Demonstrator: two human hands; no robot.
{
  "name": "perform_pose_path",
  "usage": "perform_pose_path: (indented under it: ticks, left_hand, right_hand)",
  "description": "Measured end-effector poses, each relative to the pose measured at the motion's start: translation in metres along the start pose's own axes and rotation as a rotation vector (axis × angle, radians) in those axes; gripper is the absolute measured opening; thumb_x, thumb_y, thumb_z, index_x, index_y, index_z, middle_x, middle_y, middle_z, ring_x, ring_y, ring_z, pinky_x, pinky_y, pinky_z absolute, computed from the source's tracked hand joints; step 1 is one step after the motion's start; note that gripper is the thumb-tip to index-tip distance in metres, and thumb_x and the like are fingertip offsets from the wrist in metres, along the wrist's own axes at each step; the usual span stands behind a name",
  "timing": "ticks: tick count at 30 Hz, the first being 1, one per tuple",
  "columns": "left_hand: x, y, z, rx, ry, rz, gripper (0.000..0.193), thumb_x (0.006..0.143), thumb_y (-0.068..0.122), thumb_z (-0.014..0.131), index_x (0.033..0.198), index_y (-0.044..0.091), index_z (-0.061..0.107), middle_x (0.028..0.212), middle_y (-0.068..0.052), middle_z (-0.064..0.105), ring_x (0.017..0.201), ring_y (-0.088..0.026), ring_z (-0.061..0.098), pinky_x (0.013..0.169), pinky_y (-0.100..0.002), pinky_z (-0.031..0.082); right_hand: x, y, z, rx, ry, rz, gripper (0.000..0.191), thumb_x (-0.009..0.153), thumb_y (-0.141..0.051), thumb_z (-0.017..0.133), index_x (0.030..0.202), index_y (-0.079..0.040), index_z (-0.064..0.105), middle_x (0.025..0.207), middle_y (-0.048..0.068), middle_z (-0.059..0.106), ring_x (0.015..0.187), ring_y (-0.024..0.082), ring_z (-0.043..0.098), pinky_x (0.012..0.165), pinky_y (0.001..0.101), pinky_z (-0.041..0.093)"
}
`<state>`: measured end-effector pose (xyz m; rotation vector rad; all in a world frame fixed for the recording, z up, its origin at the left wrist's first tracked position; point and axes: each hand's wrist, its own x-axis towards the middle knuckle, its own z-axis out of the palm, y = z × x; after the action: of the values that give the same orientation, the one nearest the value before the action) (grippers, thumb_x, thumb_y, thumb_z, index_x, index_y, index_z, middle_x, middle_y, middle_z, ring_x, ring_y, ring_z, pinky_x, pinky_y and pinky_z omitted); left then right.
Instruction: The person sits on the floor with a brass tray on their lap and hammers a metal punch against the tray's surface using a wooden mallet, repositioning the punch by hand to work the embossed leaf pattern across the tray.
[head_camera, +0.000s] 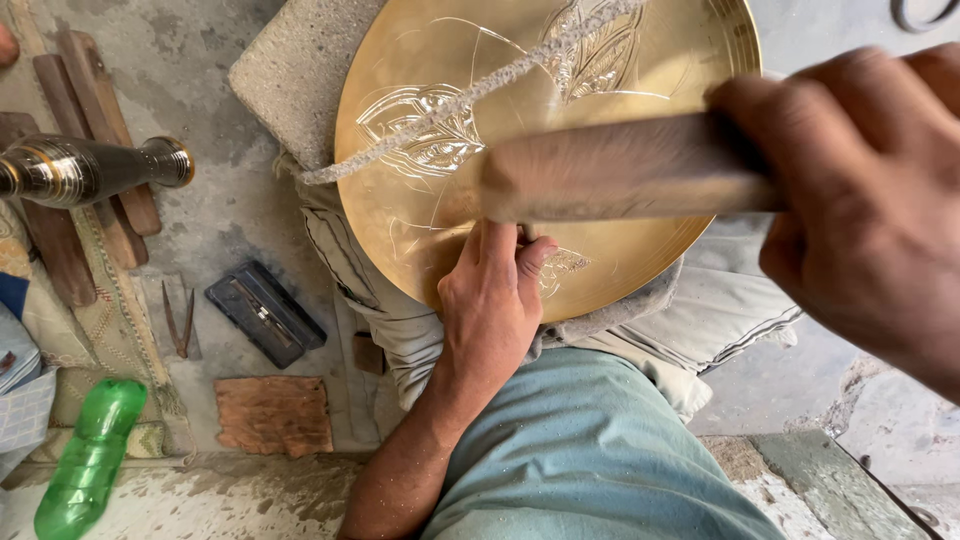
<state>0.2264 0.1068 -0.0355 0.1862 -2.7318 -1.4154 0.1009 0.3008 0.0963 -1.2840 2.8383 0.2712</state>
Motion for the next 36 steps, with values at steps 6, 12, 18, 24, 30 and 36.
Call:
perform_pose_path:
  ticks: [6, 12, 18, 24, 30, 36]
  left_hand:
    - [-0.001, -0.001, 0.002, 0.053, 0.023, 0.013, 0.037, 0.105, 0.019, 0.068, 0.133, 0.002, 0.051, 0.105, -0.015, 0.067, 0.091, -0.033, 0.072, 0.071, -0.042, 0.059]
    - [0.0, -0.001, 0.0, 0.019, -0.013, -0.02, 0.039, 0.102, 0.021, 0.069, 0.132, 0.002, 0.051, 0.104, -0.014, 0.068, 0.09, -0.033, 0.072, 0.069, -0.041, 0.059]
    - [-0.001, -0.001, 0.002, 0.098, 0.014, 0.019, 0.03, 0.103, 0.02, 0.07, 0.125, 0.007, 0.055, 0.104, -0.013, 0.068, 0.09, -0.033, 0.072, 0.07, -0.042, 0.058]
    - [-0.001, -0.001, 0.0, 0.003, -0.023, -0.02, 0.036, 0.102, 0.021, 0.07, 0.128, 0.003, 0.053, 0.098, -0.011, 0.066, 0.086, -0.03, 0.072, 0.068, -0.04, 0.058]
    - [-0.004, -0.001, 0.002, 0.036, 0.005, -0.014, 0.032, 0.103, 0.02, 0.07, 0.127, 0.005, 0.054, 0.1, -0.011, 0.067, 0.088, -0.032, 0.071, 0.07, -0.042, 0.058]
    - [-0.002, -0.002, 0.001, 0.03, -0.048, -0.103, 0.03, 0.101, 0.022, 0.073, 0.111, 0.003, 0.052, 0.094, -0.01, 0.065, 0.083, -0.03, 0.071, 0.066, -0.041, 0.056]
  right_hand:
    - [-0.006, -0.001, 0.0, 0.2, 0.011, 0.06, 0.061, 0.071, 0.007, 0.077, 0.13, -0.001, 0.063, 0.101, 0.013, 0.067, 0.092, 0.03, 0.061, 0.083, 0.0407, 0.052]
    - [-0.006, 0.004, 0.006, 0.074, 0.034, -0.014, 0.065, 0.061, 0.007, 0.078, 0.124, -0.003, 0.065, 0.097, 0.012, 0.069, 0.086, 0.031, 0.062, 0.078, 0.0424, 0.053]
    - [-0.005, 0.002, 0.005, 0.199, 0.016, 0.045, 0.058, 0.075, 0.006, 0.077, 0.13, -0.001, 0.061, 0.103, 0.015, 0.067, 0.092, 0.032, 0.062, 0.085, 0.0424, 0.051]
    - [-0.015, 0.008, 0.018, 0.123, 0.004, 0.051, 0.061, 0.073, 0.0, 0.078, 0.131, -0.004, 0.061, 0.101, 0.013, 0.066, 0.089, 0.03, 0.063, 0.084, 0.0413, 0.051]
    - [-0.011, 0.005, 0.014, 0.156, 0.001, 0.052, 0.053, 0.078, -0.002, 0.08, 0.129, -0.002, 0.064, 0.101, 0.013, 0.068, 0.085, 0.027, 0.063, 0.079, 0.0401, 0.053]
    - [0.021, -0.001, -0.009, -0.016, -0.136, 0.022, 0.048, 0.08, -0.007, 0.076, 0.128, -0.006, 0.069, 0.096, 0.014, 0.069, 0.083, 0.027, 0.065, 0.08, 0.0404, 0.054]
